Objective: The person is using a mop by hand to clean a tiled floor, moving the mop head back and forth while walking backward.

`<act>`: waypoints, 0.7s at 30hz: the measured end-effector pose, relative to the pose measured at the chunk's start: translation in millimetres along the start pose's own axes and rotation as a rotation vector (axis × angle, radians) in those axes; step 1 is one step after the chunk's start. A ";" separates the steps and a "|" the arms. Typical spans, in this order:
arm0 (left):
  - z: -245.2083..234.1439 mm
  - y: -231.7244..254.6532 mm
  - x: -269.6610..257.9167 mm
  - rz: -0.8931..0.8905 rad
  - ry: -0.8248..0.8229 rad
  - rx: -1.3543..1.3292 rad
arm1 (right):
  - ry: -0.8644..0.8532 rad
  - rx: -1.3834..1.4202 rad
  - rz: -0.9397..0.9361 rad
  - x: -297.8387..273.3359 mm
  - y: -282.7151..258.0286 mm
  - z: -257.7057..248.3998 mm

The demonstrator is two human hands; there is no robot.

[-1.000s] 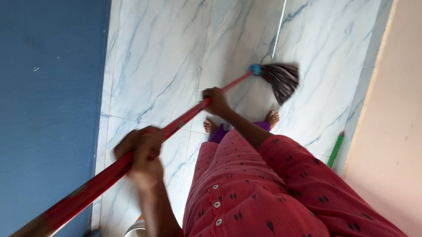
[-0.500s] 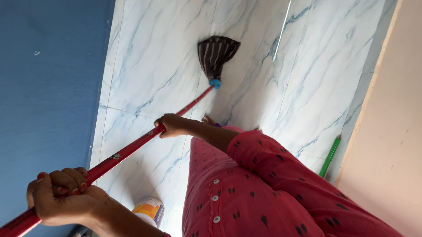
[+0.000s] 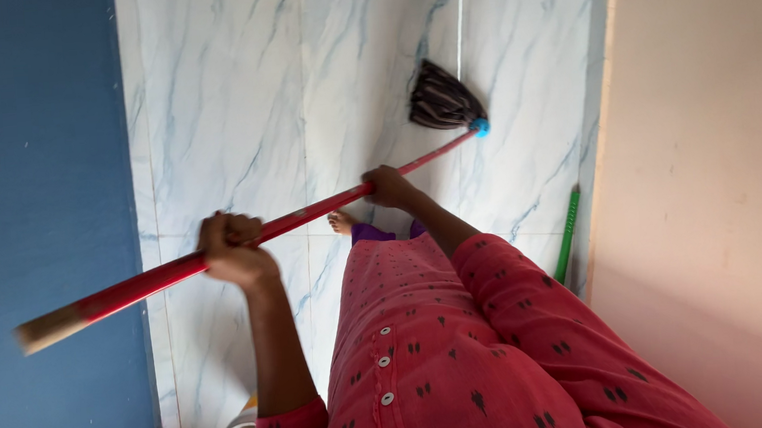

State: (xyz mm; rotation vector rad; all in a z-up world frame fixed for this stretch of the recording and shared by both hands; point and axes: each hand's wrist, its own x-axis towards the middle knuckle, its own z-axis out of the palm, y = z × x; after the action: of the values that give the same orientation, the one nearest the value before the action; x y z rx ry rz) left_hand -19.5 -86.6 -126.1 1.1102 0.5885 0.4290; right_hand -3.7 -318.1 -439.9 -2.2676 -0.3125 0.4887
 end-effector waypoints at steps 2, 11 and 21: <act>21.3 -28.5 -14.0 -0.160 -0.112 -0.085 | 0.060 0.053 0.093 -28.0 36.2 -18.0; 103.9 -116.3 -102.9 -0.321 -0.727 0.103 | 0.358 0.041 0.352 -160.0 144.3 -74.9; 90.8 -75.8 -109.4 -0.306 -0.995 0.148 | 0.555 0.062 0.377 -183.5 103.2 -37.3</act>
State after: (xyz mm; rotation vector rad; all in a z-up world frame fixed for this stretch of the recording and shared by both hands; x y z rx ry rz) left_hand -43.9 -245.0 -142.2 1.1907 -0.1043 -0.4429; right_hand -144.6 -478.8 -448.0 -2.2972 0.4082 0.0363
